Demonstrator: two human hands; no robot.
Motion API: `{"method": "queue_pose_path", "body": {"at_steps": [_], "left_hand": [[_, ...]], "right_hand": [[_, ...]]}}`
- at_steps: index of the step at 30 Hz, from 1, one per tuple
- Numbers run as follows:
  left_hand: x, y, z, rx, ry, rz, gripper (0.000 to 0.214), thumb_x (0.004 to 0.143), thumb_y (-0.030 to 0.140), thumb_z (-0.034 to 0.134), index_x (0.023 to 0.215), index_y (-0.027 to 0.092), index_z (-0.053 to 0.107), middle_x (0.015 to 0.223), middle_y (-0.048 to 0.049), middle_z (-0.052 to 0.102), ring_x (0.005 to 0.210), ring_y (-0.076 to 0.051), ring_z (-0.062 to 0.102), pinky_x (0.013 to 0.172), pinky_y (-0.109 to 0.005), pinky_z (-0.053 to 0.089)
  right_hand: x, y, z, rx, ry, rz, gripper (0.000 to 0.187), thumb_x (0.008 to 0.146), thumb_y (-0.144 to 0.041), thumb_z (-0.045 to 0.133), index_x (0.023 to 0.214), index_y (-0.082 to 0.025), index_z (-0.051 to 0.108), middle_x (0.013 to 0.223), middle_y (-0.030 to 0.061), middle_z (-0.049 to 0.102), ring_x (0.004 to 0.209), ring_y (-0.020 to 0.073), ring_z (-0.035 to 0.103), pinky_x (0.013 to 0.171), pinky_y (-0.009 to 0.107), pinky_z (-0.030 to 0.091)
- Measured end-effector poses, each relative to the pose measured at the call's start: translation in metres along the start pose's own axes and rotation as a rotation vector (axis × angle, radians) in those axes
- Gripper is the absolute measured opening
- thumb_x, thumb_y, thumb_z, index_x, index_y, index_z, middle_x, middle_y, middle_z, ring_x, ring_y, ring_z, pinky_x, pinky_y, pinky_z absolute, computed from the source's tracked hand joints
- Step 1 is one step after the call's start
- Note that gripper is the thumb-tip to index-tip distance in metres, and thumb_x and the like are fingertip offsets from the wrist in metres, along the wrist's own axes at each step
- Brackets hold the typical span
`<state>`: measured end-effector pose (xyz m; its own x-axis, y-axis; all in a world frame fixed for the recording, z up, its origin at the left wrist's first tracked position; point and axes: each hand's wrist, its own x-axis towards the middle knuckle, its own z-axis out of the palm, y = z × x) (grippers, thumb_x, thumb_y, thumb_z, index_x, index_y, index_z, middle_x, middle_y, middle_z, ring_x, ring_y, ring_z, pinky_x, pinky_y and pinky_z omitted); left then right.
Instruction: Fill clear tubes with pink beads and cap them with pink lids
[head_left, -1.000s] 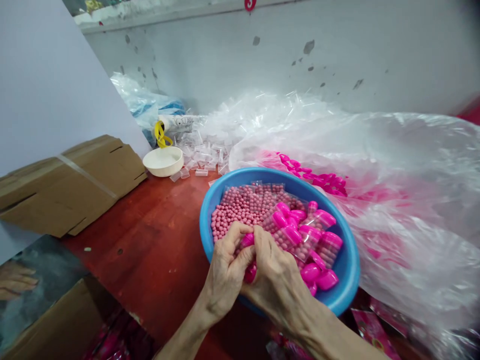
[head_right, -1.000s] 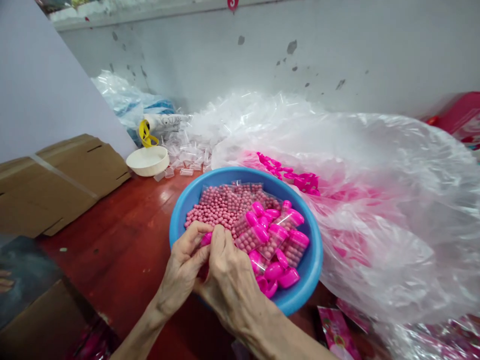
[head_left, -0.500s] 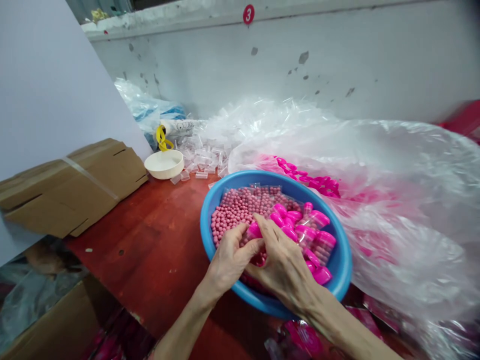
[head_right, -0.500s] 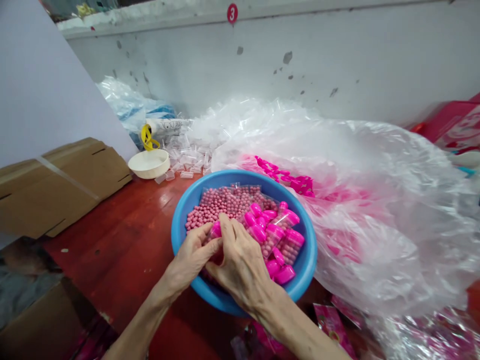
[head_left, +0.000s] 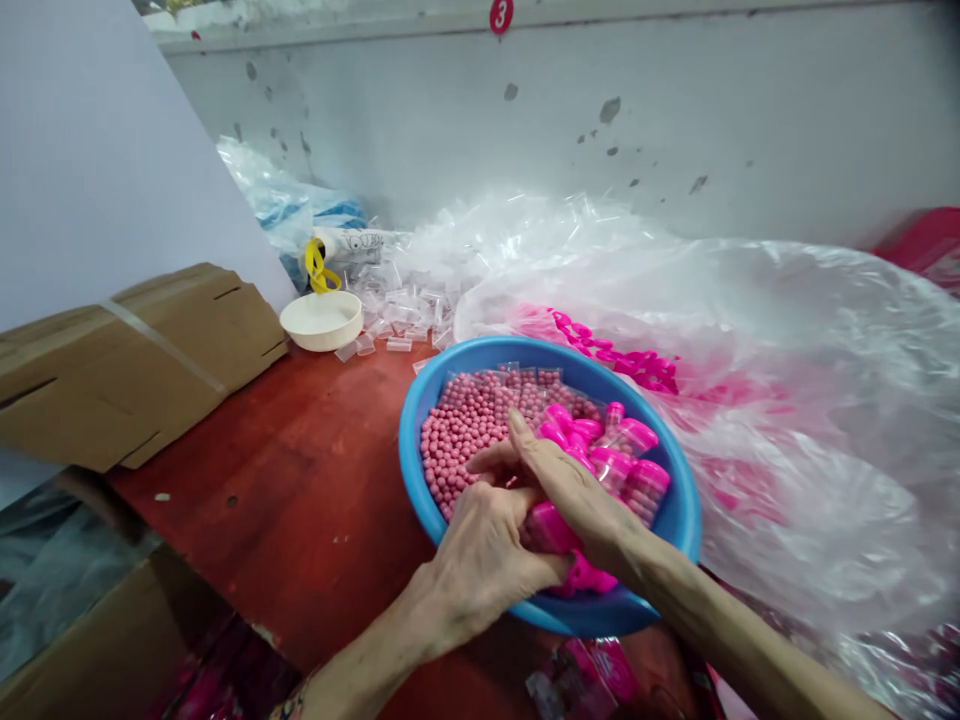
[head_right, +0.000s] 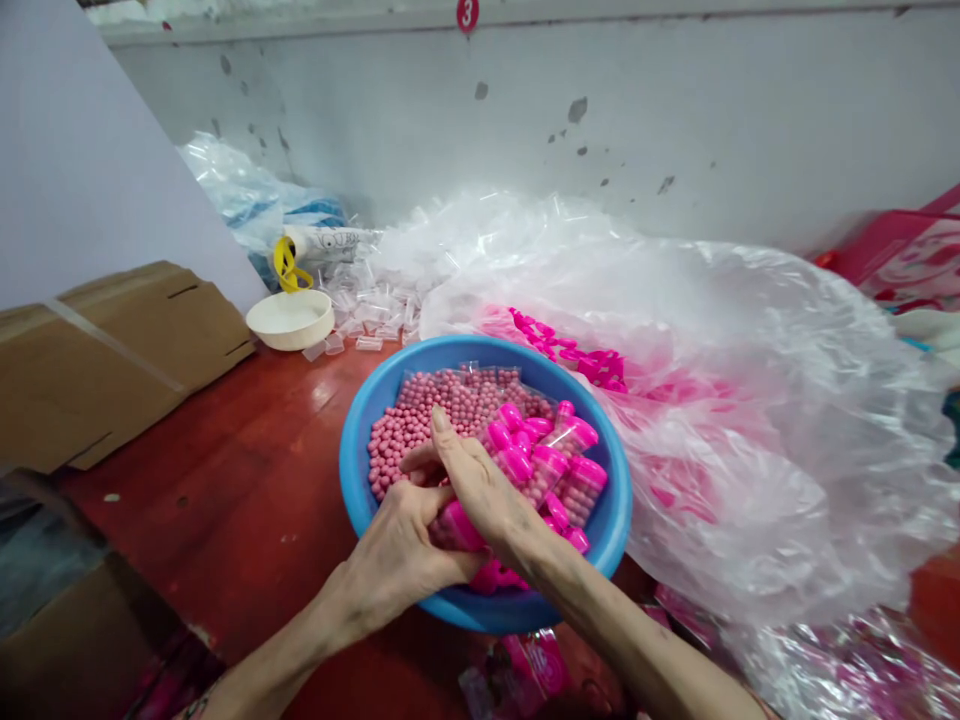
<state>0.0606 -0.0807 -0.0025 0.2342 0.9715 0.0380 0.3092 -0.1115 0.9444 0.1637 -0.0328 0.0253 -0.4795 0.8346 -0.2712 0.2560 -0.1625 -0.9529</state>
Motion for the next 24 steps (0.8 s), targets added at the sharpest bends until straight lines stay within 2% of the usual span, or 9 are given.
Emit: {"method": "queue_pose_path", "body": {"at_steps": [4, 8, 11, 16, 20, 22, 24], "left_hand": [[0.000, 0.000, -0.001, 0.098, 0.002, 0.029, 0.008, 0.058, 0.014, 0.069, 0.065, 0.013, 0.067, 0.066, -0.0026, 0.064, 0.066, -0.019, 0.058, 0.065, -0.030, 0.046], [-0.002, 0.000, -0.003, 0.093, -0.013, 0.071, 0.008, 0.061, 0.012, 0.068, 0.069, 0.012, 0.069, 0.075, -0.0077, 0.068, 0.071, -0.022, 0.061, 0.071, -0.034, 0.048], [-0.004, 0.001, -0.004, 0.069, -0.007, 0.072, 0.008, 0.062, 0.013, 0.071, 0.071, 0.013, 0.069, 0.069, -0.0051, 0.068, 0.073, -0.024, 0.061, 0.072, -0.035, 0.048], [-0.003, 0.001, -0.007, -0.122, -0.060, 0.026, 0.009, 0.067, 0.016, 0.071, 0.076, 0.017, 0.071, 0.069, 0.0012, 0.064, 0.069, -0.020, 0.060, 0.066, -0.029, 0.046], [0.002, -0.002, -0.011, -0.284, -0.142, -0.034, 0.016, 0.068, 0.023, 0.072, 0.083, 0.019, 0.073, 0.076, 0.0002, 0.067, 0.073, -0.020, 0.061, 0.065, -0.029, 0.046], [-0.003, -0.007, -0.009, -0.318, -0.108, -0.056, 0.018, 0.068, 0.024, 0.072, 0.085, 0.020, 0.074, 0.081, -0.0015, 0.068, 0.081, -0.023, 0.062, 0.073, -0.032, 0.048], [-0.020, -0.014, -0.001, -0.345, -0.049, -0.098, 0.021, 0.069, 0.025, 0.071, 0.089, 0.021, 0.073, 0.086, -0.0026, 0.069, 0.089, -0.026, 0.061, 0.079, -0.036, 0.049]], "right_hand": [[-0.008, -0.006, 0.006, -0.040, 0.032, -0.017, 0.058, 0.089, -0.059, 0.033, 0.078, -0.020, 0.074, 0.078, 0.0060, 0.071, 0.085, 0.0233, 0.065, 0.087, 0.038, 0.047], [-0.011, -0.010, 0.008, -0.127, 0.070, -0.094, 0.054, 0.092, -0.052, 0.033, 0.078, -0.021, 0.074, 0.073, 0.0031, 0.071, 0.081, 0.0208, 0.066, 0.081, 0.037, 0.052], [-0.009, -0.011, 0.009, -0.176, 0.073, -0.157, 0.052, 0.094, -0.049, 0.032, 0.076, -0.022, 0.074, 0.070, 0.0018, 0.070, 0.077, 0.0189, 0.067, 0.078, 0.036, 0.055], [-0.002, -0.006, 0.005, -0.293, 0.094, -0.163, 0.054, 0.095, -0.047, 0.030, 0.077, -0.020, 0.073, 0.077, 0.0046, 0.071, 0.078, 0.0191, 0.067, 0.078, 0.038, 0.055], [0.000, -0.004, 0.000, -0.358, 0.088, -0.141, 0.049, 0.096, -0.042, 0.031, 0.080, -0.019, 0.072, 0.082, 0.0075, 0.071, 0.083, 0.0205, 0.067, 0.082, 0.040, 0.054], [-0.004, -0.008, -0.001, -0.383, 0.096, -0.159, 0.047, 0.096, -0.039, 0.031, 0.080, -0.019, 0.070, 0.083, 0.0076, 0.070, 0.083, 0.0200, 0.067, 0.080, 0.039, 0.054], [-0.013, -0.013, 0.003, -0.440, 0.125, -0.208, 0.048, 0.097, -0.039, 0.028, 0.077, -0.020, 0.067, 0.077, 0.0057, 0.069, 0.075, 0.0179, 0.066, 0.070, 0.034, 0.057]]}}
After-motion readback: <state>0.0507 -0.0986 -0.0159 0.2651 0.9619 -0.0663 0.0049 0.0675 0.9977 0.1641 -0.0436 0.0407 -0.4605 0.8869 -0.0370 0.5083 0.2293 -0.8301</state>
